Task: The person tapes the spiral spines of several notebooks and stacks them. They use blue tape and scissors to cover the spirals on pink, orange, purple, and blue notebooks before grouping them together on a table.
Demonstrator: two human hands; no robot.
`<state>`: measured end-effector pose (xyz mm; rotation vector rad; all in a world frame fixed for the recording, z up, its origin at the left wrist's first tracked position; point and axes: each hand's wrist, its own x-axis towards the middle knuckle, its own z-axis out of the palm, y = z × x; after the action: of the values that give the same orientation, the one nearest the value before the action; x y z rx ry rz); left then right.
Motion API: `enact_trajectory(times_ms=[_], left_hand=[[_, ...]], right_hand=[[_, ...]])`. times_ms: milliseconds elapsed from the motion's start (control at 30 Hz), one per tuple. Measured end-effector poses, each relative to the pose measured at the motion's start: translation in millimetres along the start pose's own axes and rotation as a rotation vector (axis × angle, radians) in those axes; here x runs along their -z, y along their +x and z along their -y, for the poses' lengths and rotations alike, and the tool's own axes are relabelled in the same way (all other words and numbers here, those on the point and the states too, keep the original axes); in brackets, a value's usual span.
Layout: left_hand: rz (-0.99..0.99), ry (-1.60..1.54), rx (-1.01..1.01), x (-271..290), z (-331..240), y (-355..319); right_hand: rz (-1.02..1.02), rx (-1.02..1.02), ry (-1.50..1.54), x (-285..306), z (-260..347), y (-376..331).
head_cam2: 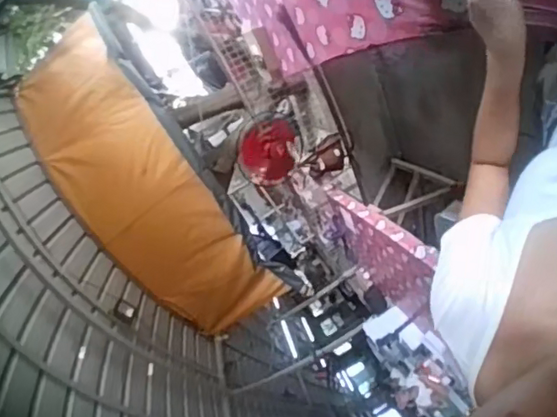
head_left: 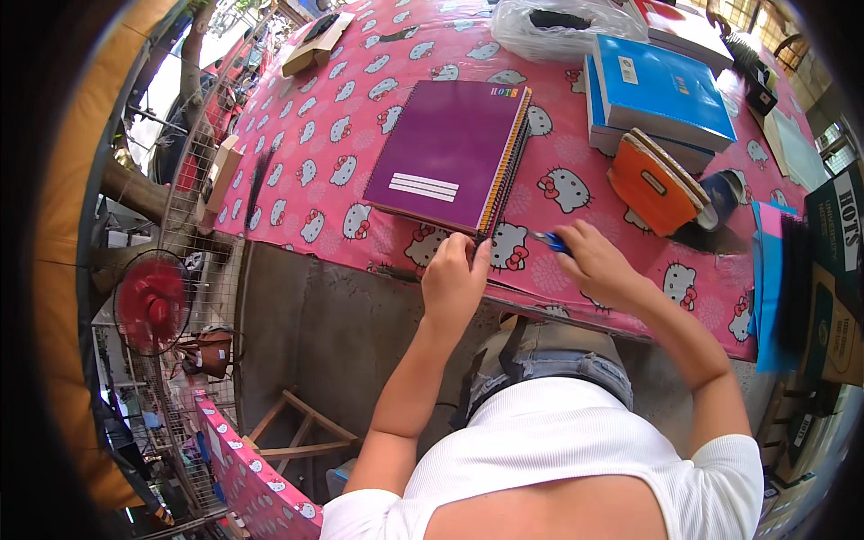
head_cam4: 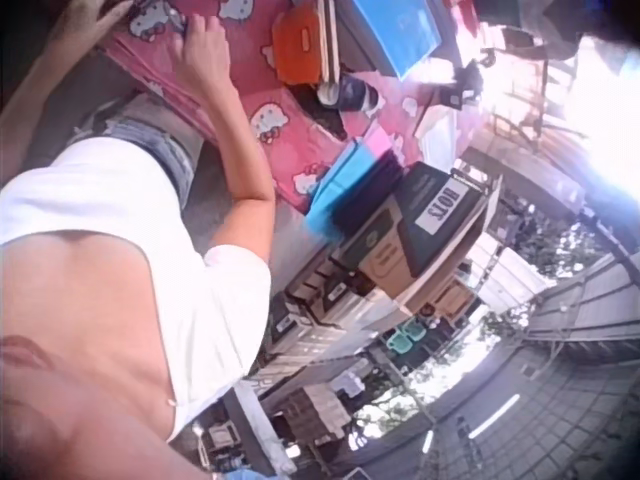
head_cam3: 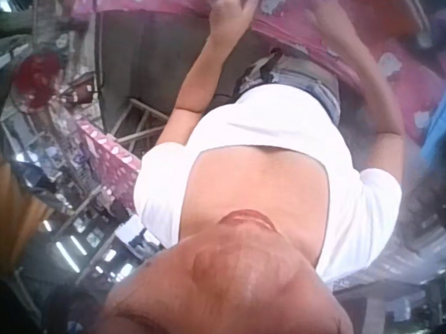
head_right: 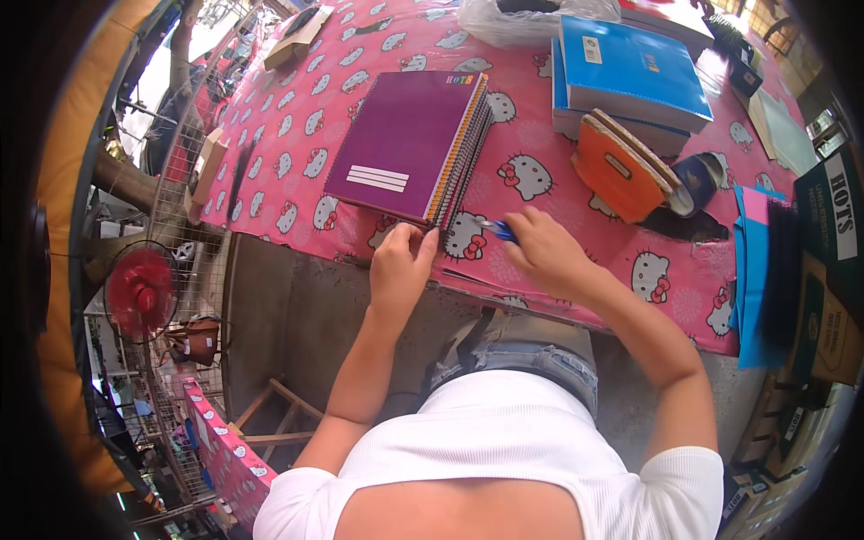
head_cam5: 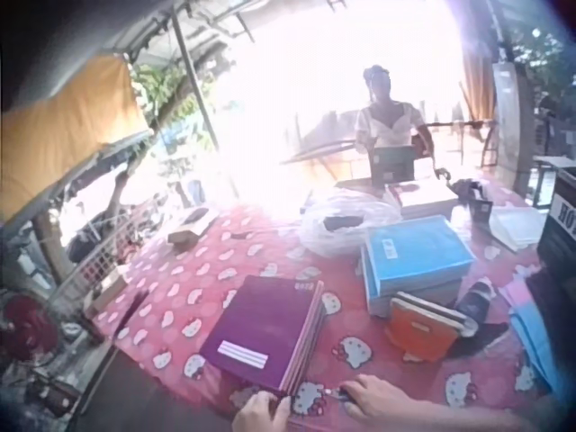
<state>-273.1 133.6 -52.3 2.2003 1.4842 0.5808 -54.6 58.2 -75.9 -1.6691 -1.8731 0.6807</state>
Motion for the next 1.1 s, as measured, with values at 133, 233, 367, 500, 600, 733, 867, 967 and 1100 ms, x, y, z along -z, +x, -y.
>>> enact_trajectory(times_ms=[133,233,367,500,600,733,867,967,1100], left_hand=[[0.065,0.157,-0.022,1.5,-3.8,4.3],[0.165,0.237,-0.011,0.8,-6.5,7.8],[0.098,0.208,-0.069,-8.0,5.1,7.1],[0.048,0.175,-0.082,-11.5,7.6,9.3],[0.062,0.153,-0.059,-10.6,7.1,11.4],[0.040,0.131,-0.061,-12.0,8.7,9.6],[0.074,0.114,-0.047,-11.5,8.8,12.1],[0.128,0.075,-0.028,-9.1,8.4,11.9],[0.138,-0.033,-0.014,-9.8,12.4,11.4]], right_hand=[[-0.082,0.116,-0.297,-9.4,17.2,31.2],[-0.086,0.124,-0.368,-11.1,17.9,41.9],[-0.240,0.219,-0.519,-16.9,11.8,47.5],[-0.226,0.231,-0.526,-23.5,16.7,52.5],[-0.226,0.226,-0.538,-25.3,18.7,54.1],[-0.230,0.261,-0.546,-21.1,21.4,53.6],[-0.221,0.306,-0.485,-13.9,11.4,59.7],[-0.206,0.302,-0.500,-10.3,7.3,67.0],[0.016,0.124,-0.435,-8.1,13.8,69.9]])
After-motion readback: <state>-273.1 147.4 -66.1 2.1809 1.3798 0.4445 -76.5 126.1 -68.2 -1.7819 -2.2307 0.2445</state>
